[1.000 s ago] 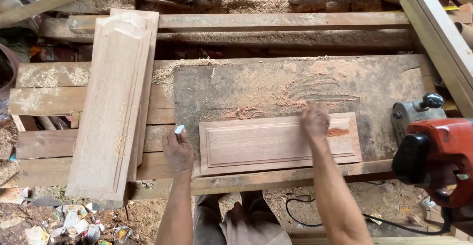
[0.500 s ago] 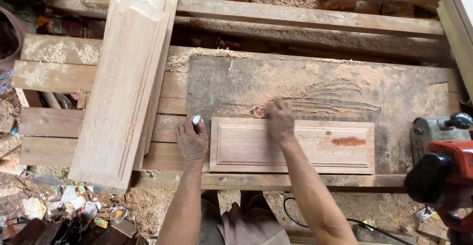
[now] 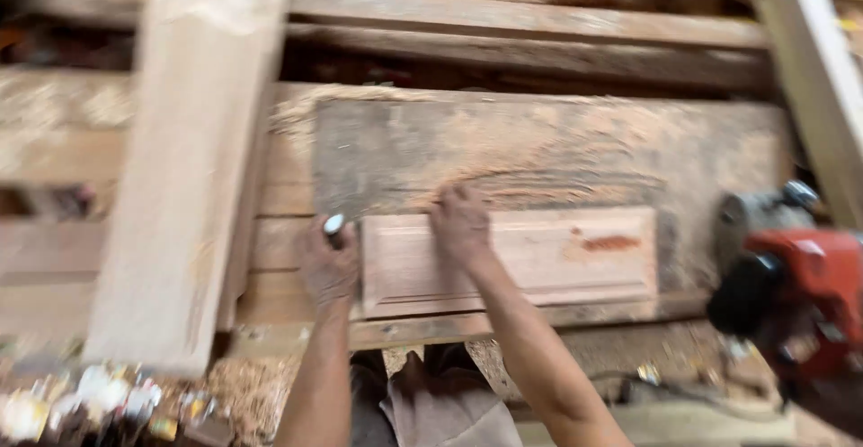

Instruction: Planing a wooden panel with a power tool and applying wood filler to a groove.

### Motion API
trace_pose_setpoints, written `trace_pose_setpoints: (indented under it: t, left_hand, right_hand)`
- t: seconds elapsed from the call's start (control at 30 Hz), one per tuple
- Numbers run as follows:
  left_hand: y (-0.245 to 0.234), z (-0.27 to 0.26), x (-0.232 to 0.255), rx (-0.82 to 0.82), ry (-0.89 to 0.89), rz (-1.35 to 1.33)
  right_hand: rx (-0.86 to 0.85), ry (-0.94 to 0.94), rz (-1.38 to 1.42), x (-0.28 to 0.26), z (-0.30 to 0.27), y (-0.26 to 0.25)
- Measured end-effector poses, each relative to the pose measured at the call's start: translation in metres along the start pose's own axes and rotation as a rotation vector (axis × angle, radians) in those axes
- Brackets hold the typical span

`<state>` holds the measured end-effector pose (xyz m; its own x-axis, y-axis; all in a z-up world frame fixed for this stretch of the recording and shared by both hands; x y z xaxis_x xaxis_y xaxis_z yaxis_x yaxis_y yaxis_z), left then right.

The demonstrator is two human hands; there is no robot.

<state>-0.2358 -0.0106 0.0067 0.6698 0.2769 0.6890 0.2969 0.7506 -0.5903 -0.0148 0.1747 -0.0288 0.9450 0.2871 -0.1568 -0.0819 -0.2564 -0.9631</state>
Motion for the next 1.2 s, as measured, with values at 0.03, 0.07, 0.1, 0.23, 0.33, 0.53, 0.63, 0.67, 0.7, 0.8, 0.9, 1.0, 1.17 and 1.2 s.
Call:
trace_pose_setpoints:
  t: [0.03,0.07,0.1,0.23,0.33,0.53,0.63,0.67,0.7,0.8,0.9,1.0,1.17,1.2]
  left_hand:
    - [-0.003,0.001,0.003,0.007,-0.005,-0.004]
    - [-0.007,0.004,0.003,0.026,-0.014,0.001]
    - [0.003,0.001,0.000,0.005,0.003,-0.039]
    - [0.006,-0.010,-0.014,0.027,0.040,0.032]
    - [0.003,-0.006,-0.001,-0.002,0.038,0.058]
    - [0.010,-0.009,-0.006,-0.102,-0.001,0.095]
    - [0.013,-0.005,-0.003,-0.131,-0.032,0.080]
    - [0.011,-0.004,-0.003,-0.150,-0.057,0.075]
    - [0.006,-0.008,-0.002,-0.156,-0.058,0.077]
    - [0.005,-0.001,0.010,-0.091,0.013,0.074]
    - [0.005,-0.002,0.008,-0.082,0.018,0.068]
    - [0.009,-0.005,0.004,-0.146,-0.029,0.079]
    - [0.011,-0.006,0.003,-0.151,-0.015,0.104]
    - [0.010,-0.005,0.004,-0.150,-0.015,0.107]
  right_hand:
    - [0.056,-0.050,-0.023,-0.002,0.000,0.014]
    - [0.110,-0.116,-0.047,-0.007,0.005,0.030]
    - [0.127,-0.073,-0.063,0.002,0.006,0.030]
    - [0.159,-0.204,-0.070,-0.012,0.010,0.044]
    - [0.110,-0.309,-0.029,-0.024,0.010,0.019]
    - [0.090,-0.289,0.246,-0.011,0.014,-0.015]
    - [0.168,-0.079,0.688,0.042,0.006,-0.057]
    - [0.190,0.047,0.960,0.065,-0.001,-0.067]
    - [0.187,0.052,0.961,0.081,-0.022,-0.086]
    - [0.069,0.210,1.281,0.135,-0.063,-0.125]
    - [0.160,0.441,1.284,0.203,-0.109,-0.152]
    - [0.384,0.388,1.195,0.255,-0.128,-0.179]
    - [0.243,0.470,0.816,0.286,-0.119,-0.162]
    - [0.242,0.468,0.817,0.289,-0.117,-0.158]
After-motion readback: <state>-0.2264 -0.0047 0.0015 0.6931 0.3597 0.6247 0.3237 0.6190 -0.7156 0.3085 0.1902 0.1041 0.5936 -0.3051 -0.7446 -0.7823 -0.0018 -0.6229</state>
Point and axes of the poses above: each hand's wrist, its own z-axis towards the middle knuckle, its own y-axis out of the palm, x = y × z, the point moved 10 cm from there along z, towards the middle knuckle, and after that the axes turned 9 degrees about -z, right-handed, at the moved point
